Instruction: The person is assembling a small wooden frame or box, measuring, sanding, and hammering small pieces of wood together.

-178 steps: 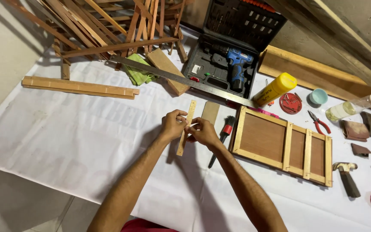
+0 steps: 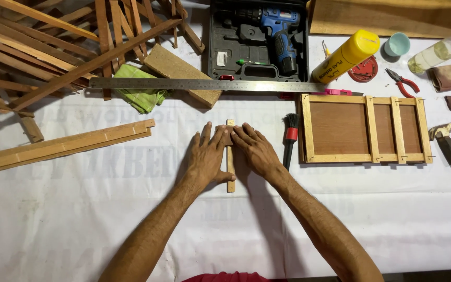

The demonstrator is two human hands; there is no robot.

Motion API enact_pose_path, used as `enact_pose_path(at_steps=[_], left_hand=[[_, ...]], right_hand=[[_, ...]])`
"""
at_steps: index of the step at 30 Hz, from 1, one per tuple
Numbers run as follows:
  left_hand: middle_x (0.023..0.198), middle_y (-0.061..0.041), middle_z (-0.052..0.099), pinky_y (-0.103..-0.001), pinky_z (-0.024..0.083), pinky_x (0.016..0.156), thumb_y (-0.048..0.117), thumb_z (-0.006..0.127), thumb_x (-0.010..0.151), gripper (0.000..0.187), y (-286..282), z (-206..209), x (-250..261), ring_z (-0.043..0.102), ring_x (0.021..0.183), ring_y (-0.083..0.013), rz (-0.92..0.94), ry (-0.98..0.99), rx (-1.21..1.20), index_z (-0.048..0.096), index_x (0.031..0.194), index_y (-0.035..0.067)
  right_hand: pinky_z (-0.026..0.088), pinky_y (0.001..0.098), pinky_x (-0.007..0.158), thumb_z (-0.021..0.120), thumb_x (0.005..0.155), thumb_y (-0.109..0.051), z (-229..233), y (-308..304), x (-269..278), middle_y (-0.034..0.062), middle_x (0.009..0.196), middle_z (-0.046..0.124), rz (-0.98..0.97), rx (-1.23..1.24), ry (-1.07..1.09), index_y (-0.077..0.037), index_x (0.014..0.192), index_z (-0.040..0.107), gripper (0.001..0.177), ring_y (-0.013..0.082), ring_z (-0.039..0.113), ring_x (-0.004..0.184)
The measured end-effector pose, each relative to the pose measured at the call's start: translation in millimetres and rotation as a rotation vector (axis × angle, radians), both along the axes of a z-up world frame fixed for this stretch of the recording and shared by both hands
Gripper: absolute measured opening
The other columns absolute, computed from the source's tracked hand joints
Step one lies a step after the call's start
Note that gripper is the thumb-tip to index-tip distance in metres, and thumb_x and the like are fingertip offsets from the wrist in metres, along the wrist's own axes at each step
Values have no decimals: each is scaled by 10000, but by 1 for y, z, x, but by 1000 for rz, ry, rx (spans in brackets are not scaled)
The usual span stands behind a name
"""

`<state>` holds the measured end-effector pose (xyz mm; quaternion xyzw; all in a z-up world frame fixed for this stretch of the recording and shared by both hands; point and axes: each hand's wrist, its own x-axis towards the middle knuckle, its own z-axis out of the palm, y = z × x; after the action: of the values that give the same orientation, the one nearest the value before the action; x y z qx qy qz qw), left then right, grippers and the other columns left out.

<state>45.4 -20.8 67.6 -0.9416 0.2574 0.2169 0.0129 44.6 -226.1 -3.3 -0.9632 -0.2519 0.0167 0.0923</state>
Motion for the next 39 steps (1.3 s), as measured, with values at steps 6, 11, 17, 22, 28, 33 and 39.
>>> enact_pose_path(at_steps=[6,11,17,22,28,33,39], left_hand=[[1713,-159,1,-635,120,1225,865,750,616,1489,-1,-9,2,-6,1547,-445,27,34,-28,40,1614,18],[1692,-148,110,-631,112,1226,809,774,638,1381,0,-28,-11,52,1541,-425,67,-22,-114,152,1599,37],[1571,-78,424,-577,259,1239,609,677,919,791,16,-34,-42,309,1519,-371,17,-155,-291,468,1486,98],[1553,-20,473,-528,366,1166,326,649,959,571,30,-37,-51,389,1447,-332,-47,-319,-298,500,1484,162],[1541,9,484,-529,374,1155,244,645,947,580,34,-36,-32,393,1437,-321,-71,-353,-294,490,1505,223],[1547,15,475,-530,361,1161,254,638,945,552,34,-41,1,379,1445,-318,-63,-338,-304,503,1480,236],[1535,-2,492,-529,347,1191,222,603,1013,454,31,-45,33,362,1479,-319,-107,-376,-299,538,1461,200]], right_hand=[[303,493,1224,579,925,-36,7,0,10,34,1609,422,0,-4,43,-166,1543,442,646,303,317,1516],[316,482,1227,583,959,-51,-1,1,1,39,1600,433,8,12,-35,-172,1533,465,598,307,340,1503],[353,456,1203,597,952,-95,12,6,-36,43,1571,464,-2,53,13,-169,1502,492,565,309,362,1480],[361,449,1205,580,974,-92,6,2,-59,48,1571,477,-2,67,0,-154,1503,498,538,307,376,1485],[360,465,1197,568,989,-112,8,6,-45,56,1561,481,-23,94,2,-159,1506,495,524,320,385,1467],[362,467,1203,558,999,-97,3,4,-17,48,1567,481,-15,106,-17,-169,1518,494,528,312,395,1474],[338,457,1227,563,959,-44,-2,-4,11,66,1586,455,-4,79,-17,-123,1524,483,576,292,380,1481]])
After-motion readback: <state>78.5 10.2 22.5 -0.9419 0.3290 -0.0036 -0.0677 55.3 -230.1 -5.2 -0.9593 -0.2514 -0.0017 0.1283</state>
